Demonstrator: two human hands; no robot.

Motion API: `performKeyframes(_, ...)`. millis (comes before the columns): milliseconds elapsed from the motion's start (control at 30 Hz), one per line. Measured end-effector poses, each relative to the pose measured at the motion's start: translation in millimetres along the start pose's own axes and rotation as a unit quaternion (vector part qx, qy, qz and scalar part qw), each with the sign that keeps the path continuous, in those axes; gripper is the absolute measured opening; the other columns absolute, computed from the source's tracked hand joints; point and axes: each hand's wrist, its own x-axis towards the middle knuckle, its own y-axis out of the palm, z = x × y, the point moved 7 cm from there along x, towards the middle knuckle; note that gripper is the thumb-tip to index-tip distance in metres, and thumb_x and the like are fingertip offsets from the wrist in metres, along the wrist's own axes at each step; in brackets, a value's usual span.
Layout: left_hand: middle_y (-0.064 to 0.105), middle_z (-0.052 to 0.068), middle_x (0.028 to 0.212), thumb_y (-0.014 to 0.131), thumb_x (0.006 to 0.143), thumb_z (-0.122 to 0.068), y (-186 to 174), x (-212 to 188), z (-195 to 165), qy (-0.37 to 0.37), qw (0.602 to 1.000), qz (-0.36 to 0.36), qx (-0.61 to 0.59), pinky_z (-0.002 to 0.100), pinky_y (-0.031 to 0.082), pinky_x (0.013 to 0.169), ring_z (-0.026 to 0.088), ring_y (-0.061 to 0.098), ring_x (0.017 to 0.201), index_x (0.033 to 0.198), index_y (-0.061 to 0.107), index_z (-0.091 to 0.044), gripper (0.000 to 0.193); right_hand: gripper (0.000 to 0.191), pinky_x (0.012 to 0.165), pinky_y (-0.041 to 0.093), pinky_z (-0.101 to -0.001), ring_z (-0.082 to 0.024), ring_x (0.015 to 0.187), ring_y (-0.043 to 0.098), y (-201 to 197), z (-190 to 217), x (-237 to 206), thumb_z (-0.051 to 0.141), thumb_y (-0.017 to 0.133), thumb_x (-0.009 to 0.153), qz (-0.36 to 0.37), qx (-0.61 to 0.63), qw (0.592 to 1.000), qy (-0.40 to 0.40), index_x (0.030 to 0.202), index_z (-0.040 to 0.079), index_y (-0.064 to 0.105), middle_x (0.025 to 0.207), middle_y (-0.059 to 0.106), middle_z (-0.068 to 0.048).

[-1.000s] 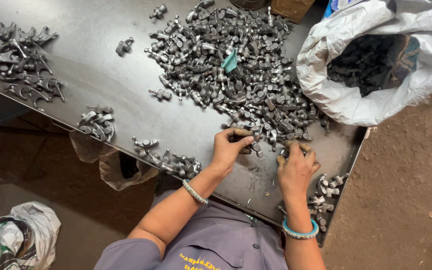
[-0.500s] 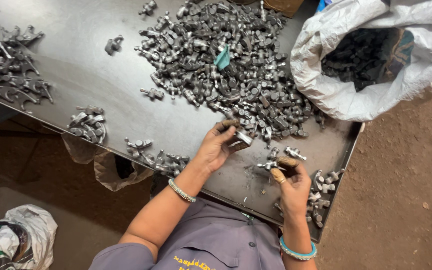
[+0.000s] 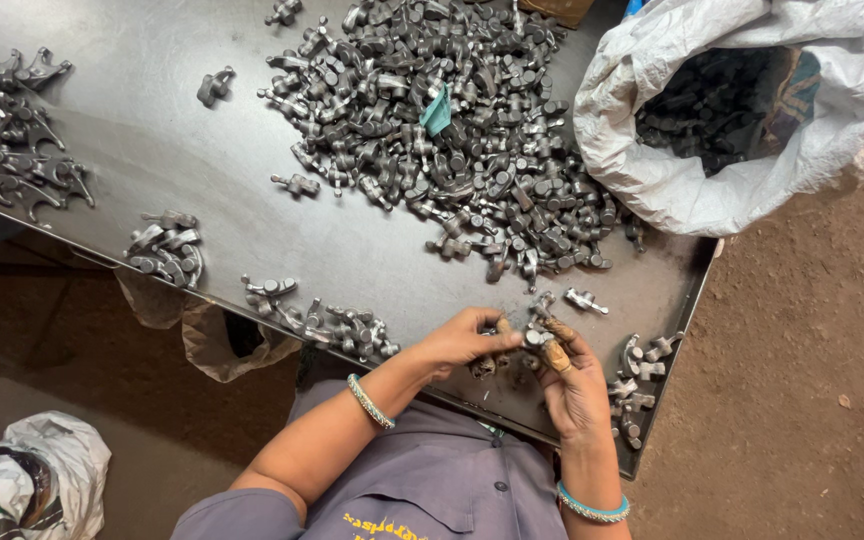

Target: The person sorts small metal castings spread across a metal table, picking up individual pieces by hand, turning and checking them, and placing accepted pieces into a large white sack at the edge of the table while pushing rejected pieces aside.

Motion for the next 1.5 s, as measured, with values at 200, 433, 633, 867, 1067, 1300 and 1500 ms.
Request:
performKeyframes(200, 0.071, 0.001, 0.087, 0.069, 0.098, -0.041, -6.5, 17.7, 23.4, -0.089, 0.992, 0.015, -0.092, 0.023, 0.055, 0.063, 0.008, 0.065, 0.073, 0.108, 0.072, -0.002, 0.041, 0.023, 0.073, 0.057, -0.0274, -0.013, 0.088, 0.068, -18.6, -20.9, 23.6, 0.007, 0.074, 0.091, 0.012, -0.015, 1.000, 0.013, 0.113, 0.002, 0.068, 0.103, 0.074, -0.005)
performKeyframes(433, 0.073, 0.001, 0.087, 0.056, 0.099, -0.058, -34.6, 38.5, 27.1, -0.120, 0.988, -0.085, -0.038, 0.021, 0.058, 0.065, 0.004, 0.069, 0.078, 0.099, 0.067, -0.006, 0.053, 0.036, 0.076, 0.047, -0.0304, -0.017, 0.091, 0.059, 32.5, 8.8, 17.9, 0.004, 0.079, 0.090, 0.082, -0.306, 0.941, -0.119, 0.124, -0.004, 0.072, 0.113, 0.070, -0.013)
performKeyframes(633, 0.073, 0.002, 0.082, 0.090, 0.084, -0.026, -57.7, 61.9, -13.6, 0.080, 0.992, -0.089, -0.038, 0.029, 0.058, 0.066, 0.015, 0.070, 0.074, 0.101, 0.069, 0.001, 0.037, 0.053, 0.101, 0.047, -0.0401, -0.033, 0.116, 0.055, 54.6, 46.6, 49.7, 0.000, 0.076, 0.076, 0.002, -0.688, 0.671, -0.277, 0.128, 0.003, 0.068, 0.127, 0.067, -0.015)
performKeyframes(867, 0.055, 0.018, 0.130, 0.096, 0.064, -0.029, -111.5, 5.6, -107.9, 0.112, 0.759, -0.400, 0.501, 0.047, 0.058, 0.080, 0.039, 0.069, 0.094, 0.135, 0.062, -0.027, 0.079, 0.046, 0.100, 0.045, -0.0445, -0.036, 0.111, 0.056, 74.5, 21.2, 30.2, 0.002, 0.077, 0.075, 0.004, -0.734, 0.605, -0.307, 0.120, 0.009, 0.070, 0.113, 0.069, -0.013)
performKeyframes(1067, 0.047, 0.019, 0.137, 0.099, 0.055, -0.031, -111.2, 3.5, -134.5, 0.083, 0.772, -0.371, 0.509, 0.050, 0.056, 0.086, 0.045, 0.066, 0.099, 0.136, 0.058, -0.026, 0.090, 0.039, 0.082, 0.054, -0.0341, -0.023, 0.091, 0.065, 51.0, 16.7, 30.2, 0.006, 0.086, 0.077, -0.069, -0.583, 0.781, -0.213, 0.111, 0.004, 0.069, 0.099, 0.073, -0.008)
performKeyframes(1300, 0.065, 0.012, 0.116, 0.099, 0.056, -0.030, -113.4, 25.8, -111.6, 0.096, 0.798, -0.306, 0.510, 0.046, 0.056, 0.088, 0.035, 0.069, 0.102, 0.123, 0.065, -0.016, 0.077, 0.040, 0.084, 0.058, -0.0267, -0.015, 0.092, 0.069, -1.4, -19.0, 57.6, -0.003, 0.081, 0.084, 0.029, -0.126, 0.988, -0.088, 0.120, -0.003, 0.065, 0.105, 0.071, -0.008)
performKeyframes(1500, 0.070, 0.009, 0.107, 0.098, 0.057, -0.031, -89.0, 45.2, -73.9, 0.086, 0.838, -0.227, 0.489, 0.043, 0.055, 0.087, 0.031, 0.070, 0.099, 0.115, 0.069, -0.015, 0.067, 0.039, 0.074, 0.058, -0.0293, -0.019, 0.089, 0.073, -22.7, -24.9, 71.4, 0.002, 0.076, 0.084, 0.009, -0.051, 0.998, -0.018, 0.121, -0.002, 0.064, 0.104, 0.075, -0.014)
